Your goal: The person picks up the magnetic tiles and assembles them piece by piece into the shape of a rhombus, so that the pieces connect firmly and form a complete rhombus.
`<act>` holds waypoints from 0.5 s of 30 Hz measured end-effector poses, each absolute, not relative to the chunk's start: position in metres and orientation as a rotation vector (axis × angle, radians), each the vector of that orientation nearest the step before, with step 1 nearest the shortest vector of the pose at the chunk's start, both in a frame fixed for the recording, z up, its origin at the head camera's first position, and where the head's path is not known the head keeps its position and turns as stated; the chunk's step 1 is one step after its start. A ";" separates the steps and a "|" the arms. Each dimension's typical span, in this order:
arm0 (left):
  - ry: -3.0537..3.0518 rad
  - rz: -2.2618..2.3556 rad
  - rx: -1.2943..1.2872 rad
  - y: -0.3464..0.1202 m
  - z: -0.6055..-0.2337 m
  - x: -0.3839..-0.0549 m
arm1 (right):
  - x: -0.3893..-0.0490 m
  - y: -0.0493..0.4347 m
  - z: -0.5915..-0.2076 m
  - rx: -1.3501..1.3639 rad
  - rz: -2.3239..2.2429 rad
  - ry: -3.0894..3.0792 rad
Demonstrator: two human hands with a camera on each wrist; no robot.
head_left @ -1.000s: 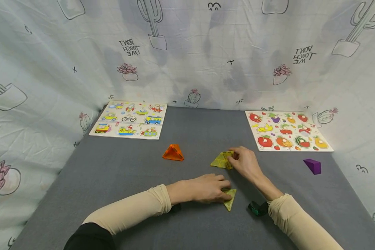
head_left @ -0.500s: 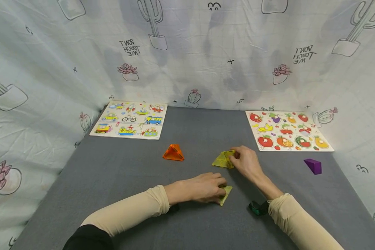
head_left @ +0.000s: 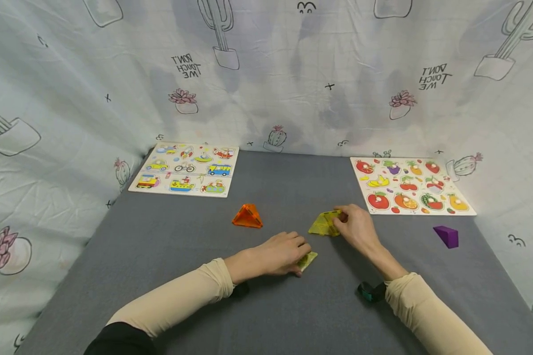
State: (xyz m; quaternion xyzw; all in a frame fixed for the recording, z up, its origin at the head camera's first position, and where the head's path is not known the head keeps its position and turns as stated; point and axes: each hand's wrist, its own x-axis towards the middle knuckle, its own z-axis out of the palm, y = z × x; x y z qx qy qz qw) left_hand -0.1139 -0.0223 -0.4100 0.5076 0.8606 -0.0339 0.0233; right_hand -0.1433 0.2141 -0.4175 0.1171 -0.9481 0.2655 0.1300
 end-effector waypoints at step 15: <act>2.852 0.003 1.200 -0.037 -0.404 -0.132 | -0.143 0.217 -0.416 0.348 0.770 -2.761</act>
